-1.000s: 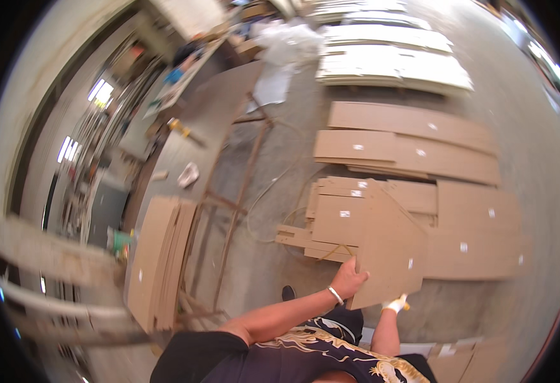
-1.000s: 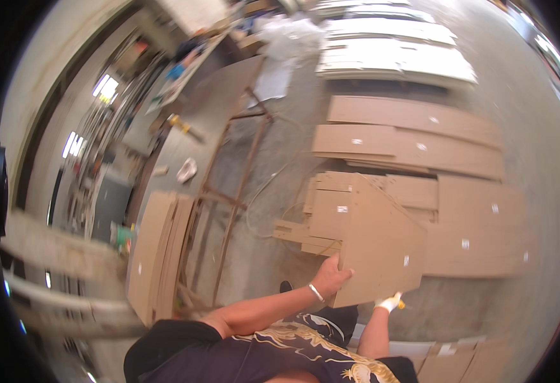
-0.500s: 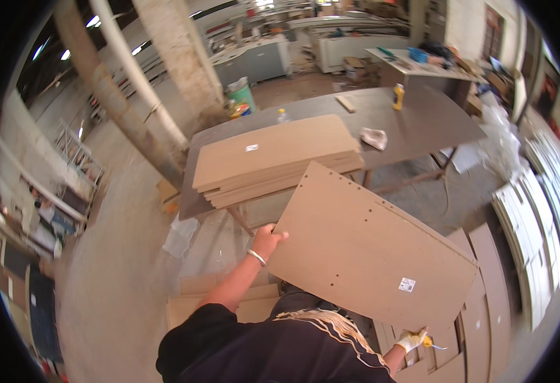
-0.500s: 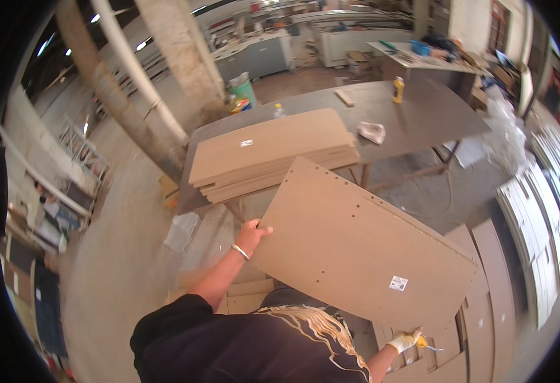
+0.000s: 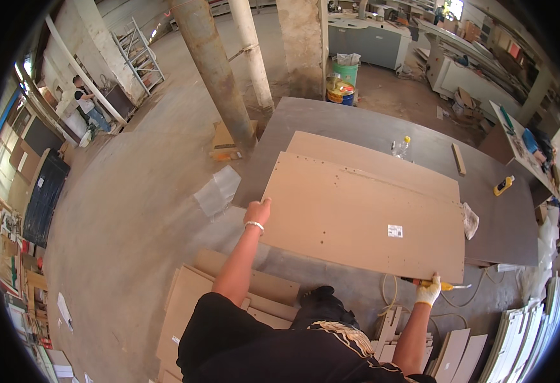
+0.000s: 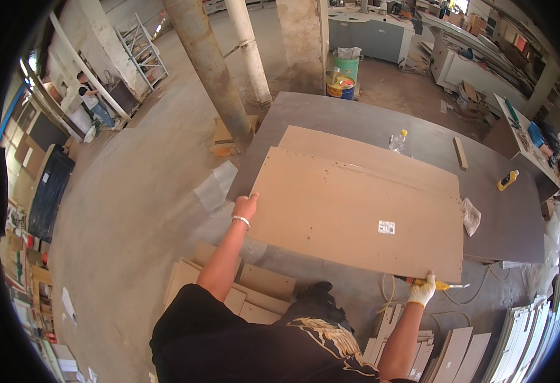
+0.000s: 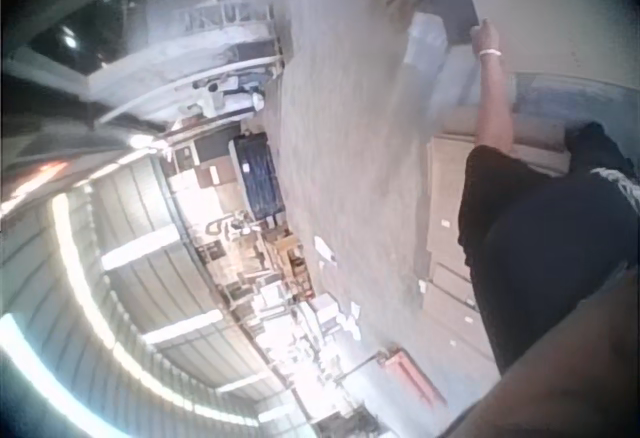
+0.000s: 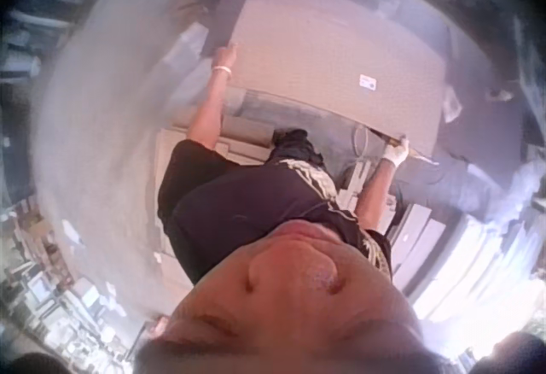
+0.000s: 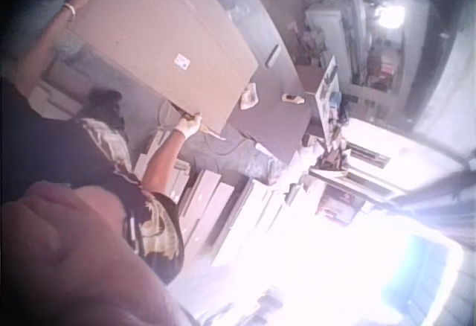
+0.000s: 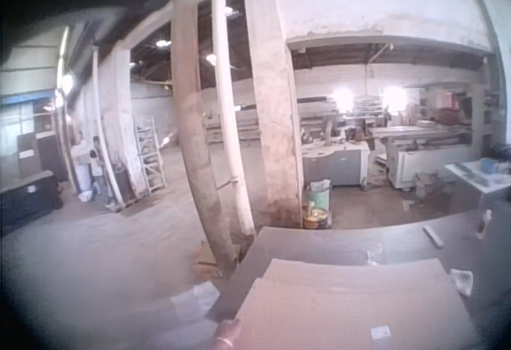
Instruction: The person sprays liquid onto flat wooden panels and wipes them with a cloth. They handle multiple panels one at a time, wiping each surface and then stacking the cleaned panels on the floor.
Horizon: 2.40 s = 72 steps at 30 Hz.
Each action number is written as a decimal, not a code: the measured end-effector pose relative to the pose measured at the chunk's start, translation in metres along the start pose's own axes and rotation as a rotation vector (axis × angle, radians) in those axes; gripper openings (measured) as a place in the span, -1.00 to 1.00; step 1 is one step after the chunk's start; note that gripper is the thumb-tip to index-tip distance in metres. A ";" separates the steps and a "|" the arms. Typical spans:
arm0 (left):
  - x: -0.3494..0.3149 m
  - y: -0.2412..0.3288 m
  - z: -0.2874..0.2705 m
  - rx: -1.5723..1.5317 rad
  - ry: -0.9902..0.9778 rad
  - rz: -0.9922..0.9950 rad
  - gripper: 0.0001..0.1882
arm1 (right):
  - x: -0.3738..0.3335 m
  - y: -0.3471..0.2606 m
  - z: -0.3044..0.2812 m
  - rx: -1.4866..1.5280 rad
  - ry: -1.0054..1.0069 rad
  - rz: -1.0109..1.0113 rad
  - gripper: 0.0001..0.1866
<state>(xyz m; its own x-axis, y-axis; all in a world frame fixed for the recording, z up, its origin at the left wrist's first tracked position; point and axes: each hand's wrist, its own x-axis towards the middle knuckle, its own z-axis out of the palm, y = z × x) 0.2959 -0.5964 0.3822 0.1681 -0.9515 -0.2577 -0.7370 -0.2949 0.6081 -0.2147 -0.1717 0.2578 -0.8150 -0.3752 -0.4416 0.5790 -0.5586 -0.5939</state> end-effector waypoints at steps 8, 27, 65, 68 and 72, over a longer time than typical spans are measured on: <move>0.114 0.037 0.027 0.033 -0.121 0.040 -0.44 | 0.072 0.012 0.103 -0.339 -0.039 0.002 -0.80; 0.108 0.068 0.075 0.217 -0.082 0.158 -0.30 | 0.077 0.039 0.130 -0.751 0.128 -0.135 -0.90; 0.038 0.036 0.082 0.443 0.229 0.110 -0.54 | -0.265 0.005 -0.139 -0.064 0.588 -0.236 -0.71; 0.017 0.039 0.085 0.628 0.534 0.374 -0.57 | -0.260 0.020 -0.124 -0.070 0.571 -0.194 -0.70; 0.020 0.098 0.118 0.479 0.260 0.594 -0.48 | -0.237 0.044 -0.082 -0.314 0.570 -0.130 -0.61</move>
<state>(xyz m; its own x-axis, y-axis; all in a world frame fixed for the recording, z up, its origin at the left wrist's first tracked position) 0.1491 -0.6341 0.3480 -0.2366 -0.9449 0.2262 -0.9418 0.2802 0.1857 0.0055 -0.0466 0.2815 -0.7885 0.1789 -0.5884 0.5263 -0.2988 -0.7961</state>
